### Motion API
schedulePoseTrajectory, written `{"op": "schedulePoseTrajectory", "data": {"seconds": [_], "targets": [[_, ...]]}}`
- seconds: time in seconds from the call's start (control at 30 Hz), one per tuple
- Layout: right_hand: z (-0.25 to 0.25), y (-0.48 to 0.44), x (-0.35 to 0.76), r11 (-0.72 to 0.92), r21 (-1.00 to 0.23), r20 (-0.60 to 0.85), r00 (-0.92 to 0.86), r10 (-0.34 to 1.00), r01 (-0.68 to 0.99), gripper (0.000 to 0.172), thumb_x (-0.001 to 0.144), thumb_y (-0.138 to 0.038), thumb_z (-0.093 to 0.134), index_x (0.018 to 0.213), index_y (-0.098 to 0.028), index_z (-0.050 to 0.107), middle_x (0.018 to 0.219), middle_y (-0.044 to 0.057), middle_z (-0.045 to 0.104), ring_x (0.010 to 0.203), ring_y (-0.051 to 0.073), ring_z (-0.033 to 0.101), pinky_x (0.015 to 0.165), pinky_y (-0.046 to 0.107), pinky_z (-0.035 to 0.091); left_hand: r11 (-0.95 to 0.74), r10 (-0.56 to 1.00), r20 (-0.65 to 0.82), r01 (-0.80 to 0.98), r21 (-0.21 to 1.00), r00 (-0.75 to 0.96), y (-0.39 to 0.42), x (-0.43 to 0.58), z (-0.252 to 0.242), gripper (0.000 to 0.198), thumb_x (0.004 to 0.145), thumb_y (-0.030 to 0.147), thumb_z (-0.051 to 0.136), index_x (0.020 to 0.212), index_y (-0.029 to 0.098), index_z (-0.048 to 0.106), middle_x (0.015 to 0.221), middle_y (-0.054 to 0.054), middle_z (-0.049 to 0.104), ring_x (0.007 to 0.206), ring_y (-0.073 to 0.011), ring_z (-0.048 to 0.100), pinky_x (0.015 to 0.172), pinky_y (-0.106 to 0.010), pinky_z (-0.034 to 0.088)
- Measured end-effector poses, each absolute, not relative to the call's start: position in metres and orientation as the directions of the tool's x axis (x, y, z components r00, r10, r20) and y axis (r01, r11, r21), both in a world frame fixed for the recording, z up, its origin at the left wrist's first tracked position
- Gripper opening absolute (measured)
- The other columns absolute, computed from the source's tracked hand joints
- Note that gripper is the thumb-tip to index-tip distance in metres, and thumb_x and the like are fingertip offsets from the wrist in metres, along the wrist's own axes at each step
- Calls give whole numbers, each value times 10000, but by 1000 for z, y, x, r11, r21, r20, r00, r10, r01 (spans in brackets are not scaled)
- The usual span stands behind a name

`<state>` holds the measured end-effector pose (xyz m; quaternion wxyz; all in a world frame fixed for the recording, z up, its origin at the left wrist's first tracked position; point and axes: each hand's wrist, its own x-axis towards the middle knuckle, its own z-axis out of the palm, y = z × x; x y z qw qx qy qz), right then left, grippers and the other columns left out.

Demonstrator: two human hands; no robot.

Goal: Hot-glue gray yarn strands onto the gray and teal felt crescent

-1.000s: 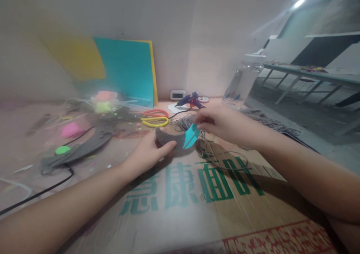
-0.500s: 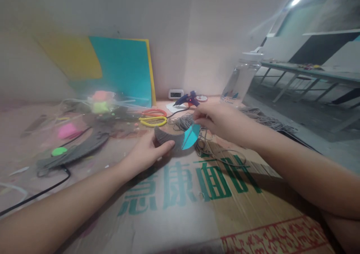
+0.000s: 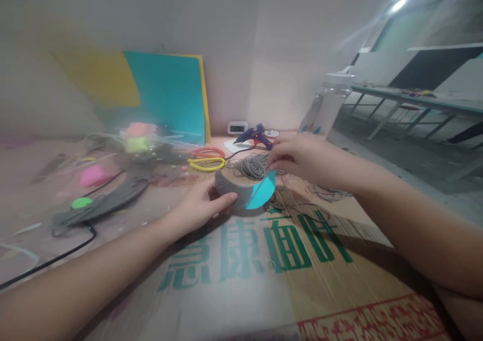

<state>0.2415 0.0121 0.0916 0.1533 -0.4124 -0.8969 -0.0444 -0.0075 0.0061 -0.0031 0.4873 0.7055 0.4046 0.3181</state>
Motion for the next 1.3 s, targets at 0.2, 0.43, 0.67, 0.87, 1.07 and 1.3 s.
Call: {"op": "schedulePoseTrajectory", "data": {"seconds": [0.2,0.43,0.67,0.87,1.07,1.3], "targets": [[89,18,238,577,-227,276,-517,810,784,102,860,-234,590,825,-186,673,762,8,649,678,122,556,598,247,366,-185,864,42,238,953,502,9,-8,-6,252,836,407,622,809,176,526,637,24,563,562,-119,515,512,-221,386],[79,38,251,444,-631,74,-521,851,636,127,851,-283,583,787,-177,608,643,-25,596,588,97,551,573,235,416,-145,822,-24,250,957,569,10,-12,-7,322,829,491,615,809,180,536,641,18,569,557,-120,508,487,-214,349],[33,45,230,353,-890,162,-523,837,290,130,829,-282,606,812,-165,551,663,-40,546,584,92,515,550,223,407,-138,786,-21,209,968,618,13,-13,-9,321,816,478,631,789,173,534,638,31,541,548,-107,479,507,-217,354],[18,39,223,435,-841,250,-482,840,322,140,803,-271,632,867,-147,644,840,32,670,790,157,606,745,296,477,-139,876,-14,281,950,481,14,-15,-5,340,791,487,655,776,158,570,627,8,583,552,-123,521,486,-215,362],[22,34,213,390,-868,323,-246,914,309,225,881,-354,537,979,-165,613,822,12,634,698,134,565,653,258,462,-135,941,40,264,955,336,15,-12,-1,348,798,481,638,726,144,597,623,-11,616,585,-138,571,533,-224,410],[16,20,204,289,-922,252,-168,953,256,374,899,-532,485,729,-200,516,623,-23,492,569,130,462,529,253,386,-42,952,9,101,994,305,20,-5,-8,321,737,433,692,796,134,592,626,1,603,531,-123,550,534,-244,454]]}}
